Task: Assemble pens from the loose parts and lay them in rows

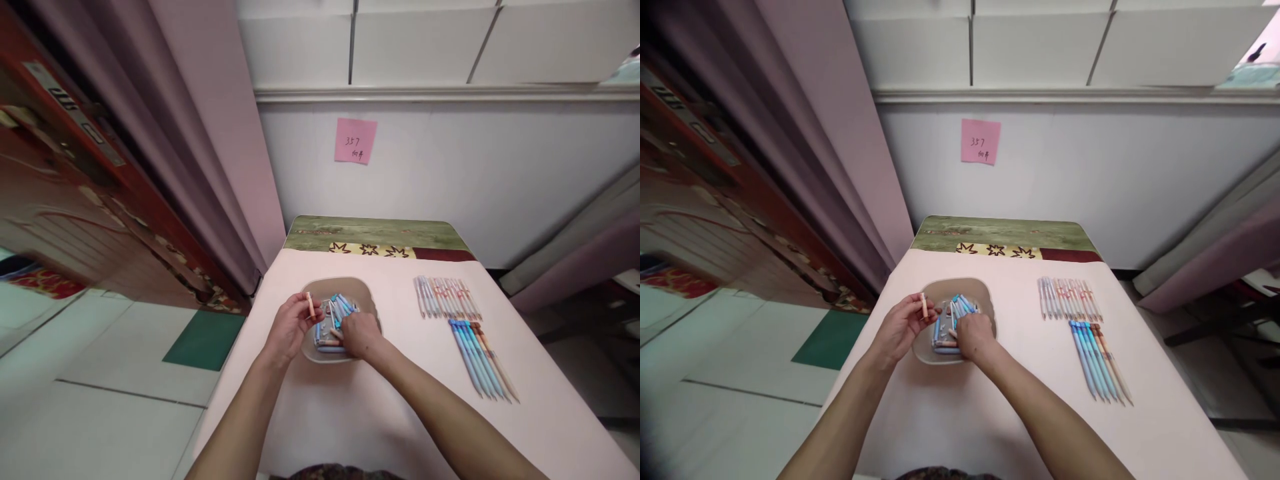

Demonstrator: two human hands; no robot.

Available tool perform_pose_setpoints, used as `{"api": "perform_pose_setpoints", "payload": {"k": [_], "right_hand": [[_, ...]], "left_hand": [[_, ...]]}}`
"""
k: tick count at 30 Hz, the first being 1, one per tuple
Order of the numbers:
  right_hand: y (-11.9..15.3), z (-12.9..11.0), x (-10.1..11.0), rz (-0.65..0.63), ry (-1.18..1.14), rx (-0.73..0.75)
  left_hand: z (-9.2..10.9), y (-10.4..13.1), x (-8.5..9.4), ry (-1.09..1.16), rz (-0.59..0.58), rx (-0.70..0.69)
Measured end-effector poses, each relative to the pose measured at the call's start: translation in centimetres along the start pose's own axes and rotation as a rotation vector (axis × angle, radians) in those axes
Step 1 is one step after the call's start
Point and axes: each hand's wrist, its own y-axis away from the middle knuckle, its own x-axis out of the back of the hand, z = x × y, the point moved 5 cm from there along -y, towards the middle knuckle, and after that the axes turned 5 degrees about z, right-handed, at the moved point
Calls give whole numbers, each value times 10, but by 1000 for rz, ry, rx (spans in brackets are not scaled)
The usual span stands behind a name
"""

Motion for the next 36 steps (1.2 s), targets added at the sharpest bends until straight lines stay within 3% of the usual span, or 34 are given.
{"api": "perform_pose_setpoints", "payload": {"k": [5, 10, 13, 16, 19, 21, 24, 25, 30, 36], "right_hand": [[8, 14, 27, -37, -151, -71], [19, 18, 44, 2, -1133, -228], [22, 33, 59, 178, -1265, -295], [24, 51, 75, 343, -1217, -283], [20, 58, 76, 344, -1095, -260], [14, 51, 67, 270, -821, -233], [-1, 25, 44, 63, -200, -152], [-7, 16, 36, 19, -123, -134], [-38, -15, 5, -90, 27, -104], [-52, -22, -16, -171, 89, -155]], "left_hand": [[-1, 10, 2, 95, 3, -24], [-31, 19, -16, 50, -84, 162], [-30, 18, -20, 90, -77, 129], [-16, 14, -15, 162, -39, 54], [-8, 9, -7, 180, 14, 58], [-6, 8, -2, 141, 62, 56], [-1, 8, 3, 108, 107, -28], [2, 8, 4, 115, 110, -74], [16, 18, 9, 102, 81, -173], [17, 23, 18, 35, 90, -160]]}}
